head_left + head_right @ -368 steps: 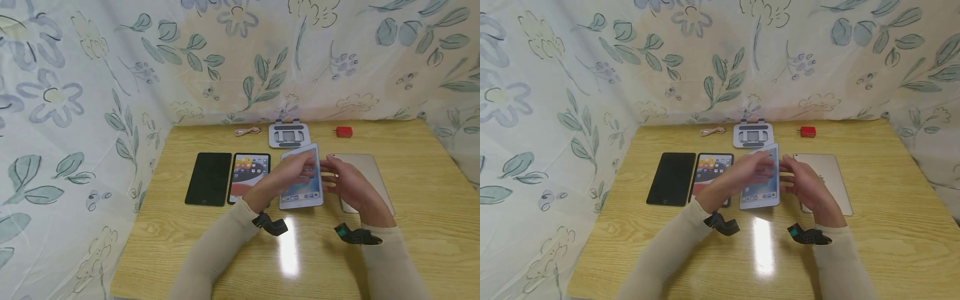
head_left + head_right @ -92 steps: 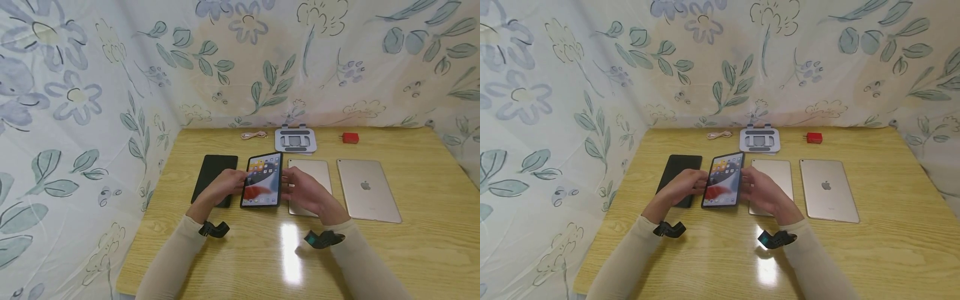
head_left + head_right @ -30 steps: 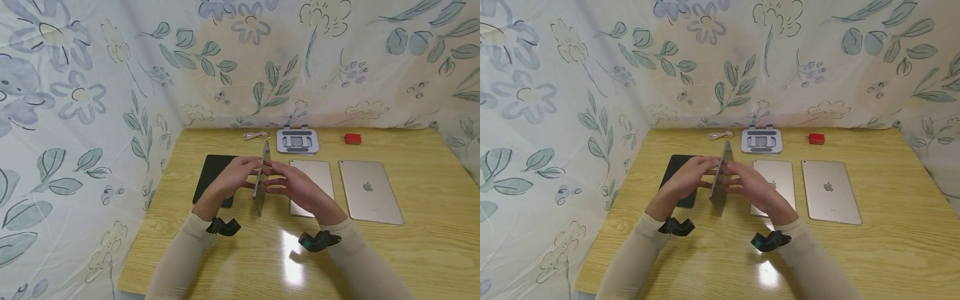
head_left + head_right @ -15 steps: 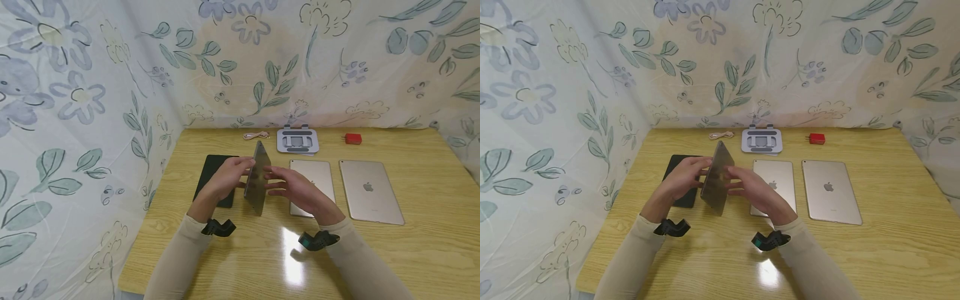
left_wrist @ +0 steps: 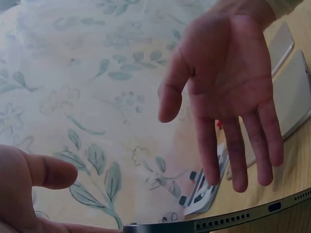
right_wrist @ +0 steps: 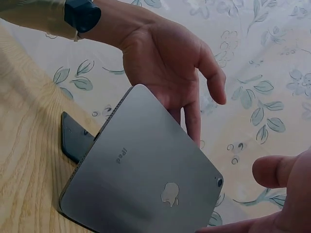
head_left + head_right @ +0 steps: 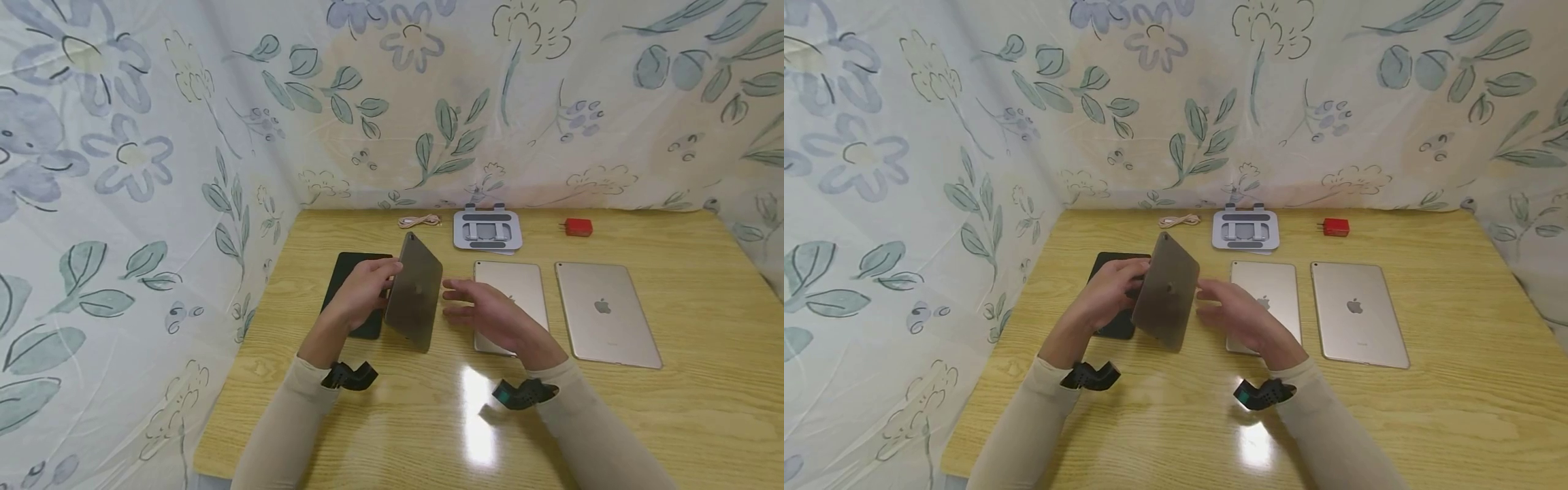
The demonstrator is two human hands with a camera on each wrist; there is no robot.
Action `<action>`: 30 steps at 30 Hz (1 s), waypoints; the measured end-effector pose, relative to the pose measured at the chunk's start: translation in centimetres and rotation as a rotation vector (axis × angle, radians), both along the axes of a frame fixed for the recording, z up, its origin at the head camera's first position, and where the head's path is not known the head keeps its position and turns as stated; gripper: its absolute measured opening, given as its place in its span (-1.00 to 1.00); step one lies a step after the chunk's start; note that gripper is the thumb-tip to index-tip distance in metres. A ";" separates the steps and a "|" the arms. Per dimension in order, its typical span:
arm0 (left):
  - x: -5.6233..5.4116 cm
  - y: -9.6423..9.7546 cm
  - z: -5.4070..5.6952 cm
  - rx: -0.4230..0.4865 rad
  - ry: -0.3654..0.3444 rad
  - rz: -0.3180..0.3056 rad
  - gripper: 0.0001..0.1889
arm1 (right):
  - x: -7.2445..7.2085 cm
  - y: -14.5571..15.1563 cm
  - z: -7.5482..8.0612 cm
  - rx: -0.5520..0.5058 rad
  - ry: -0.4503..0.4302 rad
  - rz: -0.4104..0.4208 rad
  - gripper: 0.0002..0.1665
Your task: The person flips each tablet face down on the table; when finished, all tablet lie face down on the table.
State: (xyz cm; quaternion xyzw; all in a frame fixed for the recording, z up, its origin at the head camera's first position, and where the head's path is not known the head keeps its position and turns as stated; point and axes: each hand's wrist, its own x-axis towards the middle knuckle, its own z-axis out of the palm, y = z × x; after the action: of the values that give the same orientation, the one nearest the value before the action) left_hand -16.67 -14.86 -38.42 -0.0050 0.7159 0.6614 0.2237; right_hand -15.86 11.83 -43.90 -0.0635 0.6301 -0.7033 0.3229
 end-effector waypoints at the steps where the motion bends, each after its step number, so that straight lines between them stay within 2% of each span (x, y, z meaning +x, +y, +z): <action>1: 0.0 -0.1 -0.1 0.015 -0.004 0.003 -0.38 | 0.0 0.1 0.0 0.001 -0.005 0.003 -0.13; 6: 0.2 -0.4 -0.6 0.055 -0.015 0.023 -0.39 | 0.2 0.4 -0.2 0.008 -0.014 0.015 -0.15; 11: 0.2 -0.4 -1.2 0.100 -0.035 0.063 -0.49 | 0.3 0.6 -0.4 0.012 -0.021 0.025 -0.15; 15: 0.3 -0.4 -1.6 0.139 -0.054 0.099 -0.52 | 0.3 0.6 -0.7 0.012 -0.023 0.016 -0.15; 20: 0.3 -0.4 -2.4 0.177 -0.061 0.112 -0.50 | 0.2 0.7 -1.0 0.008 -0.024 -0.012 -0.16; 30: 0.1 0.0 -4.2 0.185 -0.057 0.131 -0.57 | 0.3 0.9 -1.0 0.019 0.012 -0.023 -0.19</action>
State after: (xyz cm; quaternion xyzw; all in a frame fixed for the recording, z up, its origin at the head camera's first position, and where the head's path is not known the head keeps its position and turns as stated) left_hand -16.57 -14.83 -42.65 -0.0498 0.6435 0.7372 0.1999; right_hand -15.54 12.70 -44.91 -0.0573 0.6393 -0.7007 0.3115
